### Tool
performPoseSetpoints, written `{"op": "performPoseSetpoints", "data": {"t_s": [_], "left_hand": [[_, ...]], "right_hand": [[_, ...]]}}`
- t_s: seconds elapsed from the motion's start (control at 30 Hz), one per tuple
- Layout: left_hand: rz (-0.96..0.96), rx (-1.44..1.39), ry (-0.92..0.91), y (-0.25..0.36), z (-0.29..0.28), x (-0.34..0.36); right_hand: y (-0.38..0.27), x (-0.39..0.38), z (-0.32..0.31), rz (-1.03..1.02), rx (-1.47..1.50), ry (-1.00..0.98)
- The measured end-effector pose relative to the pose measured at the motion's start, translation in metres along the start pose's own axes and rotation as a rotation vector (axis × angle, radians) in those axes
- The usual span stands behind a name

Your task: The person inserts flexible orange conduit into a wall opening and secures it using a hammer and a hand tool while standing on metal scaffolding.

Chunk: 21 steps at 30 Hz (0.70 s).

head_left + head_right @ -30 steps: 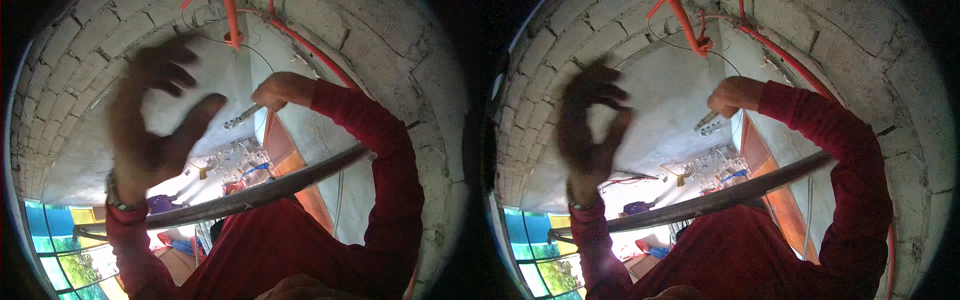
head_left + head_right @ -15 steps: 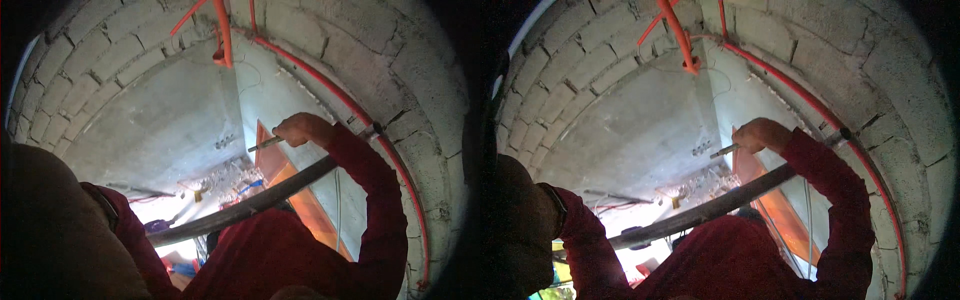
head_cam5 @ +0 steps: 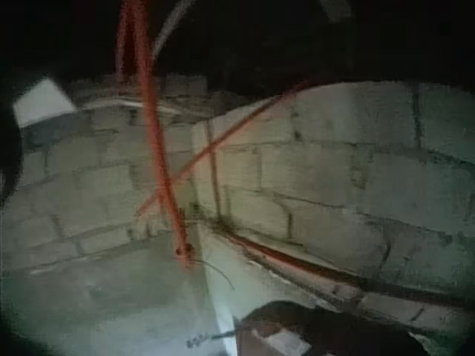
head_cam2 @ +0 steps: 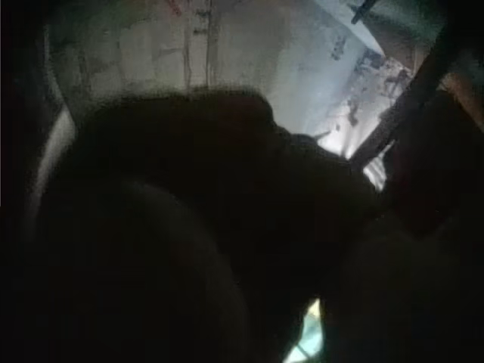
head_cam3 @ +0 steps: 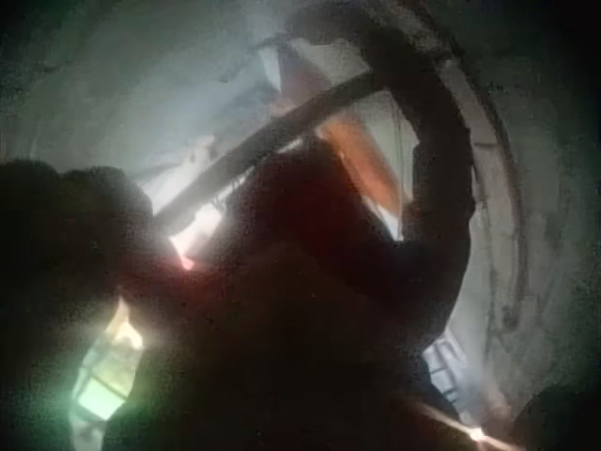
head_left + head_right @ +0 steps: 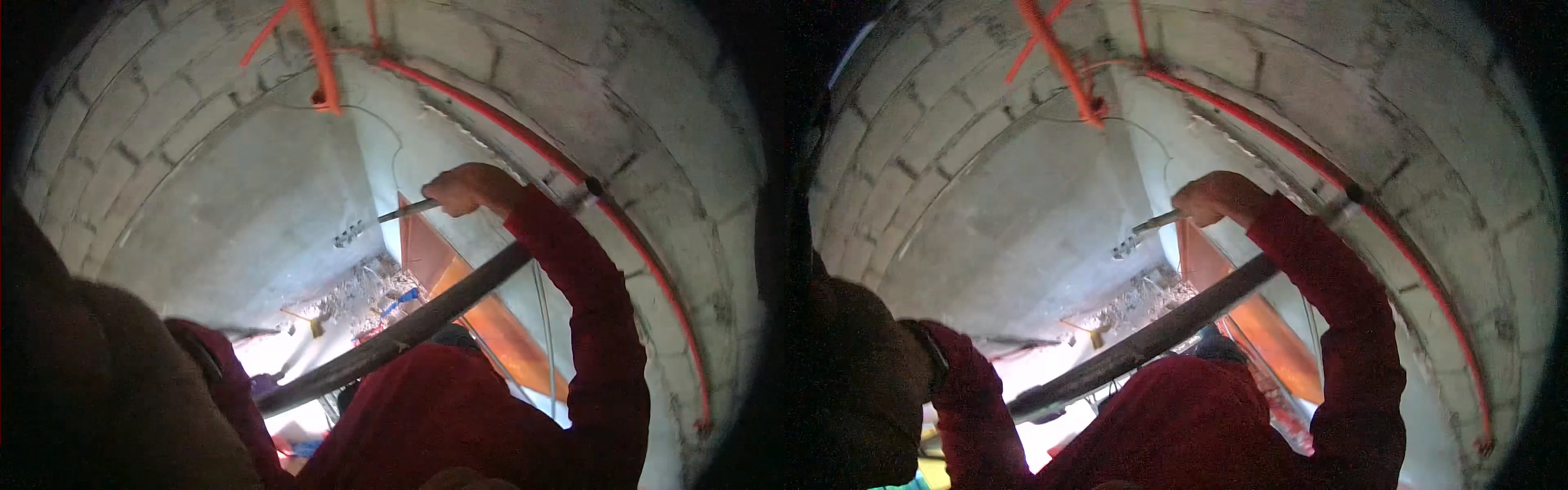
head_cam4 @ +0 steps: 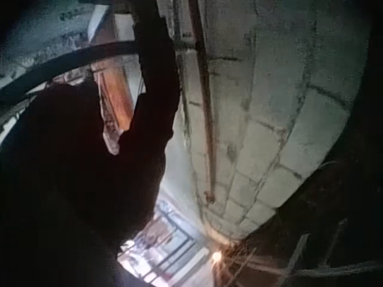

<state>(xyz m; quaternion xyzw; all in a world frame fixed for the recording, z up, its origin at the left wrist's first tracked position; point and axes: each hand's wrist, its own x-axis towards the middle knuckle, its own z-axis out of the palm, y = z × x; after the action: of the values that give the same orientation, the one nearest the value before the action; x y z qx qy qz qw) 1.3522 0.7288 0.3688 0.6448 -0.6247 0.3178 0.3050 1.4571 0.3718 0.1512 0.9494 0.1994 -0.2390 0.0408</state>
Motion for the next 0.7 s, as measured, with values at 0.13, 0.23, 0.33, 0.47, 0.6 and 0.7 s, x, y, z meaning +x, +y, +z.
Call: {"op": "performPoseSetpoints", "data": {"t_s": [0.13,0.23,0.33,0.47,0.6,0.7], "left_hand": [[0.003,-0.08,-0.082,0.0,0.018,0.009],[-0.147,-0.205,-0.261,-0.016,0.074,0.007],[-0.47,-0.429,-0.452,-0.029,0.157,-0.027],[-0.955,-1.08,-0.445,-0.073,0.206,-0.092],[-1.076,-1.23,-0.335,-0.104,0.249,-0.065],[-1.13,-1.165,-0.004,-0.116,0.256,-0.052]], "right_hand": [[-0.009,-0.019,-0.021,0.101,0.011,0.069],[0.02,-0.019,0.001,0.112,0.027,0.294],[0.047,-0.028,0.014,0.185,0.099,0.504],[0.032,-0.012,-0.015,0.109,0.105,0.859],[0.034,-0.011,-0.006,0.092,0.293,0.953],[0.018,-0.015,-0.014,0.006,0.042,1.047]]}}
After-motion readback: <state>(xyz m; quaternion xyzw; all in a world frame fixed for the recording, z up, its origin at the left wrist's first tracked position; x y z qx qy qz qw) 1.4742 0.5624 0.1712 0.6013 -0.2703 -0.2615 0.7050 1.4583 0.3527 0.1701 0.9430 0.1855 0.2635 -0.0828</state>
